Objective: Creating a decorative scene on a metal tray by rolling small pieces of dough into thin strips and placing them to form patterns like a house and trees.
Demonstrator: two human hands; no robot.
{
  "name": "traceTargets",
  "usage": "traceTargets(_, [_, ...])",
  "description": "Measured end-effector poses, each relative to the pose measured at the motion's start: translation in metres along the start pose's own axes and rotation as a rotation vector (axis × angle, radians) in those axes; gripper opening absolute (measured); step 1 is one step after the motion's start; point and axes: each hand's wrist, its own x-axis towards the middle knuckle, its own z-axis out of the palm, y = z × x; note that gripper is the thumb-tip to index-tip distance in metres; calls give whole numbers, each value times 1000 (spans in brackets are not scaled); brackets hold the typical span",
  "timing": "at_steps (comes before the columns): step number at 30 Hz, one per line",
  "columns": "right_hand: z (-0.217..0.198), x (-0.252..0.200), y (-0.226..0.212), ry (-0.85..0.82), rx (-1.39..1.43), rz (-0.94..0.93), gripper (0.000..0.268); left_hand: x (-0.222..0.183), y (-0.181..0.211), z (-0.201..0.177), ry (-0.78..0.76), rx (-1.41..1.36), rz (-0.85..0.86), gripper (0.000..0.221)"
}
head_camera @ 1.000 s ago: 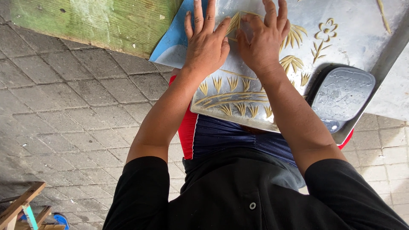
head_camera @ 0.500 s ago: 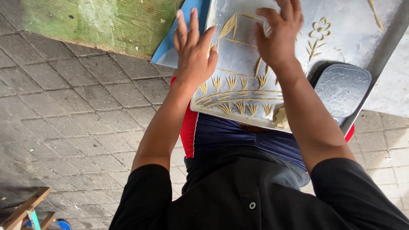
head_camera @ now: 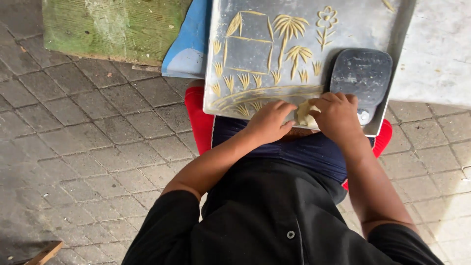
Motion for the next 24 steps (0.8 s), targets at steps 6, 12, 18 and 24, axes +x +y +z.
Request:
traceTargets(6, [39,-17,16,182,-86,14,23,11,32,13,-191,182,-10,45])
traceTargets(12, [60,-16,25,237,-65,27,23,20,28,37,-74,186,-69,43])
traceTargets(18, [40,-7,17,335,-146,-104,9,36,36,37,-21,94,-109,46])
traceTargets(24, [53,-5,18,291,-136,-69,14,42,32,38,-40,-7,-167,46])
